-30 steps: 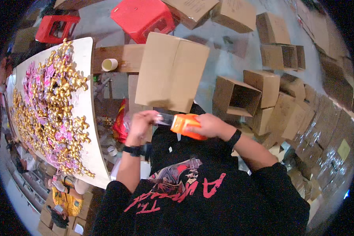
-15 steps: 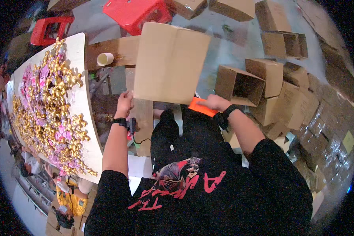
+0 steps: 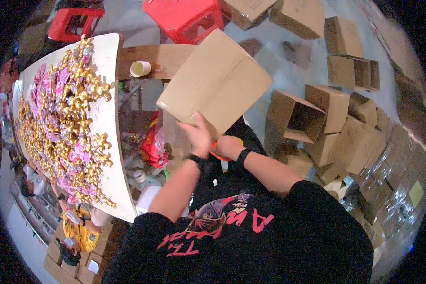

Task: Packing gold and pink ornaments into a cardboard box and sealing it with tape.

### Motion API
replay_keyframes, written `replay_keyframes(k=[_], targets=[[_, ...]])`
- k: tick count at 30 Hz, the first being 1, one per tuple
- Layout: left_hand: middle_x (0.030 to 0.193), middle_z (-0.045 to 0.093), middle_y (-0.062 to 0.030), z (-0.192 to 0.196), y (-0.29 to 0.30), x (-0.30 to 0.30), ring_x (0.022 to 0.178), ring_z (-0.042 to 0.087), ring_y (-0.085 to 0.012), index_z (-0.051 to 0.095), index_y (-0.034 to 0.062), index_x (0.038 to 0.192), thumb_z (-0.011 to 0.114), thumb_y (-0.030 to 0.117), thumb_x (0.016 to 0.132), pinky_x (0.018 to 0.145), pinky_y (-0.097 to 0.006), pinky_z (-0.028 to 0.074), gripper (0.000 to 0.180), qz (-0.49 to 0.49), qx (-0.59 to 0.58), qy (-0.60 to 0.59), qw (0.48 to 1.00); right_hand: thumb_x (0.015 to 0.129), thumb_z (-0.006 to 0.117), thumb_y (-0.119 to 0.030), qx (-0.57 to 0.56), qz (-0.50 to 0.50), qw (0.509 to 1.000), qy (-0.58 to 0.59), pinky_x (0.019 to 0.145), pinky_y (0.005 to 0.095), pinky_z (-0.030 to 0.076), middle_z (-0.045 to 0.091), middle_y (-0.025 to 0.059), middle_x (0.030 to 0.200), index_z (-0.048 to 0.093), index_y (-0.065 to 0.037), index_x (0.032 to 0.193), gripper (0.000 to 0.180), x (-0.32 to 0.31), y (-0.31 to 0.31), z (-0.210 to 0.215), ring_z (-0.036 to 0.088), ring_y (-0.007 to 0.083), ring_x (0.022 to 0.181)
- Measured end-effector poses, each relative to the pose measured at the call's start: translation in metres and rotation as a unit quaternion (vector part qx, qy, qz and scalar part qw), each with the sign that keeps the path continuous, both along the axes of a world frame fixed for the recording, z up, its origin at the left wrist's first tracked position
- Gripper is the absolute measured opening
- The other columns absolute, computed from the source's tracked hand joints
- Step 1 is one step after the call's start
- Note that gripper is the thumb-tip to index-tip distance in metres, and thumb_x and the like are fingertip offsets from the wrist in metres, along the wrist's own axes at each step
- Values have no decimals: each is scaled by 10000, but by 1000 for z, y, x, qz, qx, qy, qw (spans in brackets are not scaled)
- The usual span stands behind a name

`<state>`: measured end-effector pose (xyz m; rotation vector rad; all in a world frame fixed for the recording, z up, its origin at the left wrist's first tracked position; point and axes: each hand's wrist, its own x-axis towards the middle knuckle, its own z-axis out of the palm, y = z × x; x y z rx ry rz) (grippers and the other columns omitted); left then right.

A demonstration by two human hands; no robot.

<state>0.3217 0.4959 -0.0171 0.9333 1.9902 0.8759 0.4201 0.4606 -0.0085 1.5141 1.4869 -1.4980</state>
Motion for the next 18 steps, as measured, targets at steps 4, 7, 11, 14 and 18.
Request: replay_keyframes(k=[4, 7, 11, 14, 18], targets=[[1300, 507, -245, -20, -79, 0, 1183, 509, -351, 291, -80, 1365, 516, 367, 973, 983, -421, 403, 635, 5, -249, -156, 956, 797, 598, -320, 83, 137, 986, 43, 684, 444, 527, 703, 178, 878, 715, -59, 840, 289, 27, -5, -2, 684, 339, 805], [1141, 586, -167, -10, -58, -5, 898, 569, -306, 495, 7, 1226, 531, 326, 973, 737, -434, 460, 409, 110, -342, -445, 820, 804, 575, -297, 44, 201, 972, -109, 653, 416, 518, 698, 159, 819, 712, -91, 801, 247, 90, 22, 11, 683, 314, 770], [663, 488, -35, -41, -52, -30, 601, 484, -194, 517, 117, 829, 443, 302, 1016, 513, -388, 421, 273, -123, -237, -455, 850, 833, 544, -266, 248, 30, 940, -232, 662, 464, 514, 693, 142, 804, 658, -94, 897, 215, 191, 80, 22, 670, 346, 749], [989, 591, -140, -64, -48, -63, 788, 564, -328, 543, 93, 1188, 597, 192, 907, 627, -619, 466, 302, 70, -337, -518, 783, 797, 633, -280, 238, 55, 882, -403, 832, 458, 498, 699, 61, 1026, 689, -123, 1020, 279, 189, 148, 37, 659, 262, 1005], [1085, 634, -82, -59, 8, -63, 1071, 569, -336, 545, 122, 1202, 478, 225, 944, 923, -648, 384, 286, 133, -399, -478, 771, 873, 546, -230, 279, -9, 886, -371, 884, 497, 464, 700, 86, 1060, 706, -104, 1032, 259, 209, 198, 1, 644, 274, 1045]])
